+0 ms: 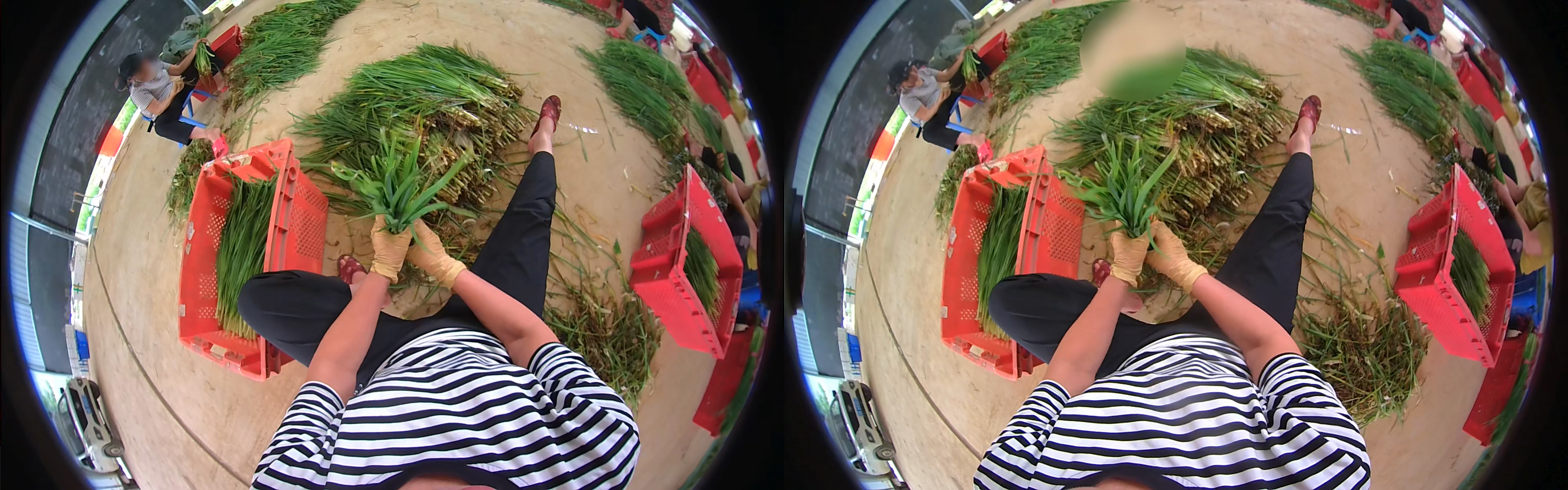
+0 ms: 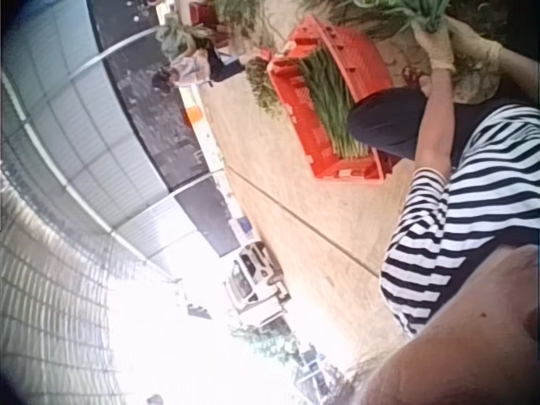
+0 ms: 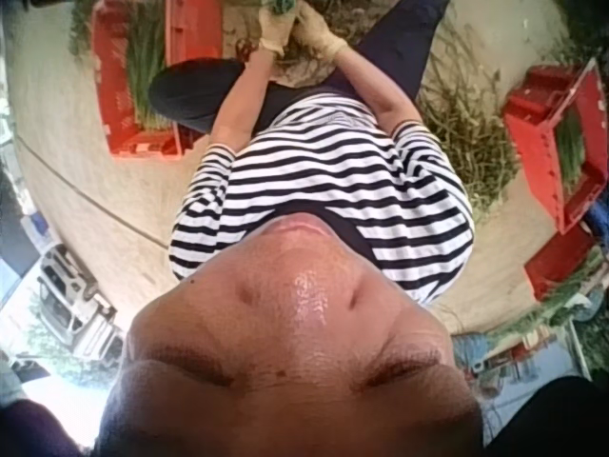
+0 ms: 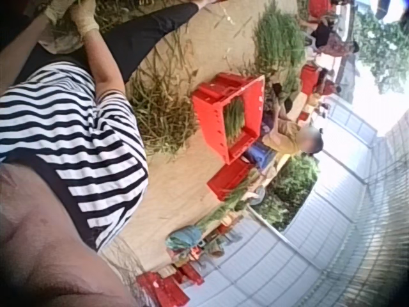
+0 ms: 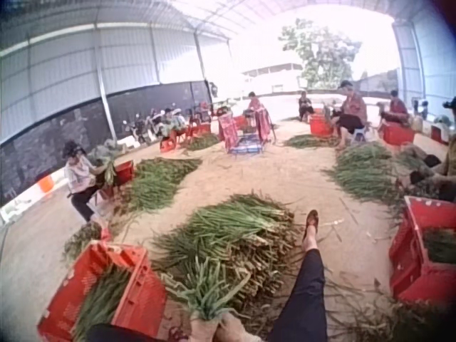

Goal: The person cleans and sorts green stalks by hand, peeling away dry or damaged layers and bundling them together before placing them into a red crate.

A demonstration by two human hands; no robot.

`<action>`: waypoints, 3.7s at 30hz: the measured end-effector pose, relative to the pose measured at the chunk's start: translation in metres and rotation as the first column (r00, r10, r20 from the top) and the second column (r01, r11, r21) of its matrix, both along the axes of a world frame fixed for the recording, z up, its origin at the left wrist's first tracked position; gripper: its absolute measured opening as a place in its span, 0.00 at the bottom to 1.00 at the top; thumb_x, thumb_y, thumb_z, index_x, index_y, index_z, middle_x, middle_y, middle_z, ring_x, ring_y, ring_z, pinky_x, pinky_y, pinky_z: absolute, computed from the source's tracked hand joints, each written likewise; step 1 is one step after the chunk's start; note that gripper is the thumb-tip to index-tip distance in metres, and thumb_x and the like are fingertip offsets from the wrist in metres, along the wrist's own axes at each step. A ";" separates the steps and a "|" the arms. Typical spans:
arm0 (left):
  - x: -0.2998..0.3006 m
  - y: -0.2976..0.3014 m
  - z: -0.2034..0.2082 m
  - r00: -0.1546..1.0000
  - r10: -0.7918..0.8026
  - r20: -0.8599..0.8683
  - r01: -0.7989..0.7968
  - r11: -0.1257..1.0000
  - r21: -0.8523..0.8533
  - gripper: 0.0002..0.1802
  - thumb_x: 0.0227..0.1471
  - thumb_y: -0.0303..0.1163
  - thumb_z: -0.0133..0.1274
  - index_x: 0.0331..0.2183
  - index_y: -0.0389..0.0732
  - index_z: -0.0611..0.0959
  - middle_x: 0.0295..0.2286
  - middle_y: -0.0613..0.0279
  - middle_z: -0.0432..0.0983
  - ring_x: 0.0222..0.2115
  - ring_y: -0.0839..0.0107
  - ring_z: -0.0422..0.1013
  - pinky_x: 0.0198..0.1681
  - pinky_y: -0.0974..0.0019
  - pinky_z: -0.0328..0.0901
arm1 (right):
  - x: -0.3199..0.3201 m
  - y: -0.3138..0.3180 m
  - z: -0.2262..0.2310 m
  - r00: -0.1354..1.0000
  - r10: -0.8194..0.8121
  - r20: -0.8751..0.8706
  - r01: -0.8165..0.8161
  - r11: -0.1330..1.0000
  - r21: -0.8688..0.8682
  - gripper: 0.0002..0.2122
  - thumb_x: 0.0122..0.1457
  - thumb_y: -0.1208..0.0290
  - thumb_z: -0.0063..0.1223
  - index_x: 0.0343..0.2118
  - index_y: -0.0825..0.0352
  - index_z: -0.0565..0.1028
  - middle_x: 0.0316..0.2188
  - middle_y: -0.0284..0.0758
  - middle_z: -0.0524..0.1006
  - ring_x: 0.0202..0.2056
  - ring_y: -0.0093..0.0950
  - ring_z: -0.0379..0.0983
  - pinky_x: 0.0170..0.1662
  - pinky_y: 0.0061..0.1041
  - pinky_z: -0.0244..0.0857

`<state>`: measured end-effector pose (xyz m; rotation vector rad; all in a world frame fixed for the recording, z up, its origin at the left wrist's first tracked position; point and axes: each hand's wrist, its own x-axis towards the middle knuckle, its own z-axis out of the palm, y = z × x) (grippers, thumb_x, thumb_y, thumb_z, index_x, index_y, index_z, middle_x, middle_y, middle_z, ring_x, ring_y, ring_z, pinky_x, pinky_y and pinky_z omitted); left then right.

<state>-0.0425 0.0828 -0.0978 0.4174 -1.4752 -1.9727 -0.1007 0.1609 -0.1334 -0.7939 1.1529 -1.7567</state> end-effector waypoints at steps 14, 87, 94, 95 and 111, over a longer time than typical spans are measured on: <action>0.064 -0.141 0.202 0.968 0.194 -0.160 -0.150 0.957 0.250 0.05 0.47 0.31 0.48 0.29 0.42 0.74 0.23 0.66 0.69 0.29 0.69 0.68 0.38 0.64 0.65 | -0.099 0.073 0.008 0.475 -0.798 0.371 0.770 0.581 0.265 0.20 0.53 0.66 0.50 0.47 0.69 0.63 0.40 0.32 0.69 0.37 0.25 0.69 0.39 0.22 0.62; 0.085 -0.184 0.206 0.766 0.549 -0.336 -0.417 0.820 0.392 0.12 0.47 0.43 0.47 0.24 0.45 0.73 0.20 0.67 0.69 0.24 0.72 0.66 0.37 0.62 0.65 | -0.087 0.062 0.071 0.791 -0.104 0.603 0.130 0.991 0.000 0.14 0.57 0.59 0.40 0.20 0.62 0.68 0.12 0.22 0.62 0.13 0.15 0.53 0.16 0.15 0.46; 0.077 -0.183 0.204 0.790 0.523 -0.320 -0.359 0.817 0.450 0.11 0.46 0.40 0.51 0.19 0.47 0.71 0.15 0.71 0.64 0.19 0.77 0.63 0.24 0.71 0.62 | -0.024 -0.016 0.116 0.980 0.025 -0.199 0.047 0.937 0.347 0.13 0.54 0.64 0.44 0.31 0.71 0.71 0.19 0.29 0.71 0.18 0.18 0.61 0.21 0.18 0.57; 0.077 -0.185 0.205 0.785 0.540 -0.305 -0.380 0.808 0.451 0.11 0.46 0.40 0.51 0.19 0.47 0.71 0.15 0.72 0.65 0.19 0.77 0.63 0.24 0.70 0.63 | -0.028 -0.008 0.112 1.000 -0.006 -0.009 0.008 0.965 0.261 0.11 0.54 0.66 0.43 0.30 0.70 0.71 0.19 0.29 0.70 0.17 0.18 0.60 0.20 0.18 0.55; 0.077 -0.199 0.188 0.776 0.545 -0.317 -0.390 0.811 0.437 0.10 0.48 0.40 0.48 0.23 0.45 0.73 0.19 0.68 0.68 0.22 0.72 0.67 0.29 0.66 0.65 | -0.031 -0.023 0.142 0.771 -0.054 -0.635 0.463 0.732 0.500 0.23 0.48 0.49 0.51 0.34 0.68 0.75 0.24 0.33 0.76 0.20 0.20 0.67 0.25 0.22 0.61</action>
